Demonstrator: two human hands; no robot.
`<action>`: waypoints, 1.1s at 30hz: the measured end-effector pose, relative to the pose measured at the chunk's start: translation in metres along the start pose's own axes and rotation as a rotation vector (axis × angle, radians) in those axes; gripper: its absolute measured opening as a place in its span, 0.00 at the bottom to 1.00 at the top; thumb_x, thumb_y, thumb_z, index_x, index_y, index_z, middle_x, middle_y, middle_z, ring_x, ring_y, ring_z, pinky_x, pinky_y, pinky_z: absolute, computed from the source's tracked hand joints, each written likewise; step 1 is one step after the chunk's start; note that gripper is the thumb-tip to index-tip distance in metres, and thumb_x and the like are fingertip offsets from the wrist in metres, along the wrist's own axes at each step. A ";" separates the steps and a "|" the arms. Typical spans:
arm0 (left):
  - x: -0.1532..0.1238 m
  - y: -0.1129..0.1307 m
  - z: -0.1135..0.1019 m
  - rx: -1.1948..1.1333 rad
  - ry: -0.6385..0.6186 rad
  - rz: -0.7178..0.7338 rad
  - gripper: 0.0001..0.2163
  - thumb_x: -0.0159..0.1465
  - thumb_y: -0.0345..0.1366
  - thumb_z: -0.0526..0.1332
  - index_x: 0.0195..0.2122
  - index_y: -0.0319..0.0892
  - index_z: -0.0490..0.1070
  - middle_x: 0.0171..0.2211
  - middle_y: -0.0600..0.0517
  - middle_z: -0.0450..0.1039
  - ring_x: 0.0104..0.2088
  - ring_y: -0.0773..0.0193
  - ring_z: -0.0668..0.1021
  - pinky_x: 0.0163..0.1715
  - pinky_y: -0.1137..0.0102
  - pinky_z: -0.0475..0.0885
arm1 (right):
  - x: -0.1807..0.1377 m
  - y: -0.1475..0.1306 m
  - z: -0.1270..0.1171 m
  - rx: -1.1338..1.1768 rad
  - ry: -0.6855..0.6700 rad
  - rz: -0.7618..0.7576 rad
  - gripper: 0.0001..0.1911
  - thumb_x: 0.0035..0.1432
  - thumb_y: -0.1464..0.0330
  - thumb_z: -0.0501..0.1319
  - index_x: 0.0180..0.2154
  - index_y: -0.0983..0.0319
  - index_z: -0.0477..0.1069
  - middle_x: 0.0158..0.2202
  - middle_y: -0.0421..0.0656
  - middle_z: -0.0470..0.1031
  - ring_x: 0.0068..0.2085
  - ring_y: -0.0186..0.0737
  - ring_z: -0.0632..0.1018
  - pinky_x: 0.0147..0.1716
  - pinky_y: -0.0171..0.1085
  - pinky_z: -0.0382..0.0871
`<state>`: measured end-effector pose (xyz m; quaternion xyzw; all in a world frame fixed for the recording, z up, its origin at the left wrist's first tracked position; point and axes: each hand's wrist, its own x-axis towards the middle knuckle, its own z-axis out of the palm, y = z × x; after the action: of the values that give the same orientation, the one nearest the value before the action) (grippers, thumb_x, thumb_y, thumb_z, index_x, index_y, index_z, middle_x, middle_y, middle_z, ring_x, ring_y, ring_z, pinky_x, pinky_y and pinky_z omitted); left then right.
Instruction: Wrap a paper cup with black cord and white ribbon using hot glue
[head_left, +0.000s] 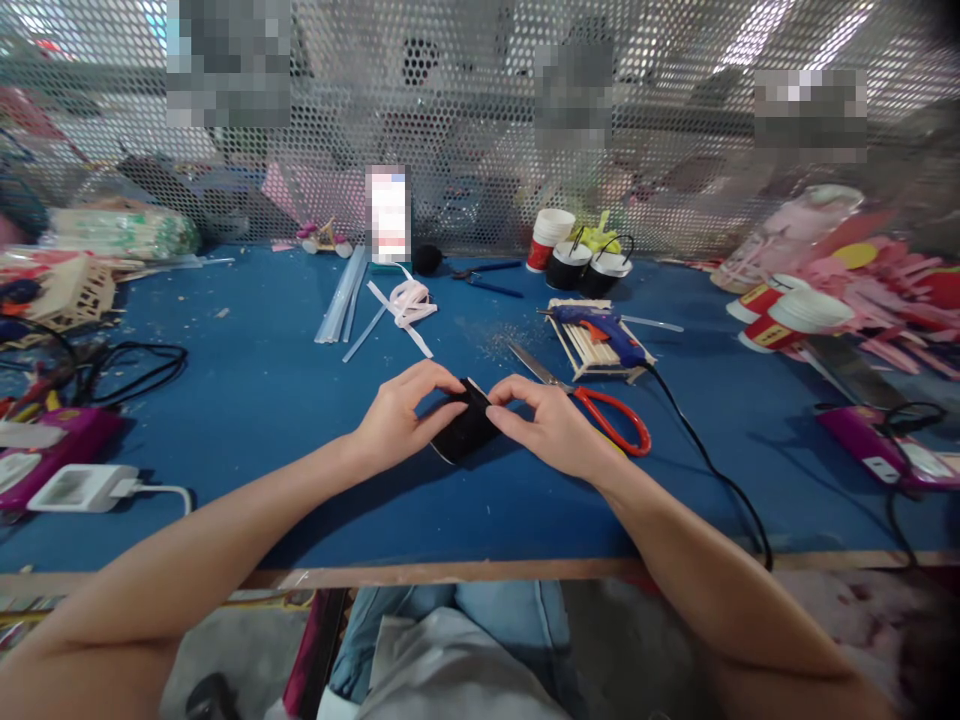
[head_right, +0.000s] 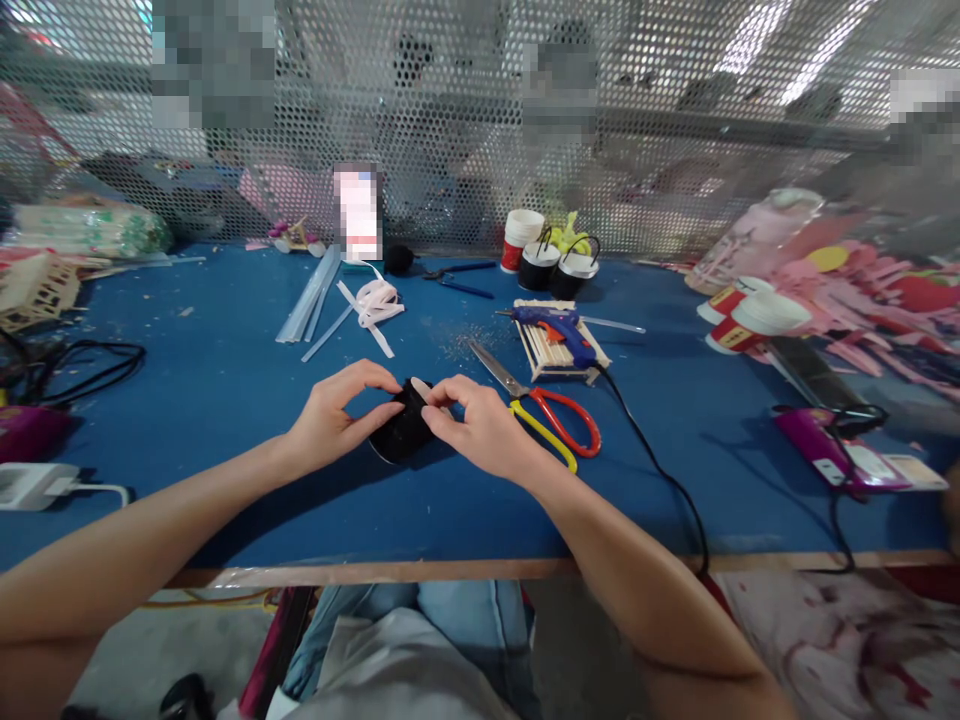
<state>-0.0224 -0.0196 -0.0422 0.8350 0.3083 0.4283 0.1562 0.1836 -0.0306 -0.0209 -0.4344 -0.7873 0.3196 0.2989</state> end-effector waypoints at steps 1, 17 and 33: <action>0.000 -0.001 0.000 0.022 -0.007 -0.013 0.09 0.62 0.32 0.59 0.43 0.39 0.68 0.37 0.47 0.71 0.38 0.63 0.74 0.39 0.66 0.73 | 0.000 0.000 0.000 -0.001 -0.005 0.002 0.05 0.57 0.69 0.56 0.31 0.62 0.68 0.31 0.40 0.71 0.35 0.35 0.71 0.38 0.34 0.64; -0.003 -0.002 0.004 0.125 0.004 0.116 0.05 0.62 0.31 0.59 0.38 0.37 0.69 0.42 0.42 0.72 0.43 0.62 0.75 0.43 0.65 0.74 | 0.002 0.001 -0.003 0.081 -0.082 0.044 0.06 0.56 0.67 0.56 0.32 0.63 0.69 0.30 0.40 0.71 0.33 0.34 0.70 0.36 0.35 0.64; -0.007 0.000 0.012 0.153 -0.184 -0.187 0.39 0.51 0.54 0.64 0.58 0.37 0.55 0.51 0.37 0.64 0.52 0.47 0.68 0.51 0.52 0.66 | 0.002 0.005 0.006 0.299 0.038 0.138 0.08 0.55 0.64 0.59 0.33 0.63 0.70 0.31 0.41 0.73 0.34 0.35 0.73 0.37 0.36 0.67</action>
<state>-0.0158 -0.0242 -0.0527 0.8477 0.4011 0.3087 0.1589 0.1806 -0.0283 -0.0284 -0.4440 -0.6935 0.4448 0.3524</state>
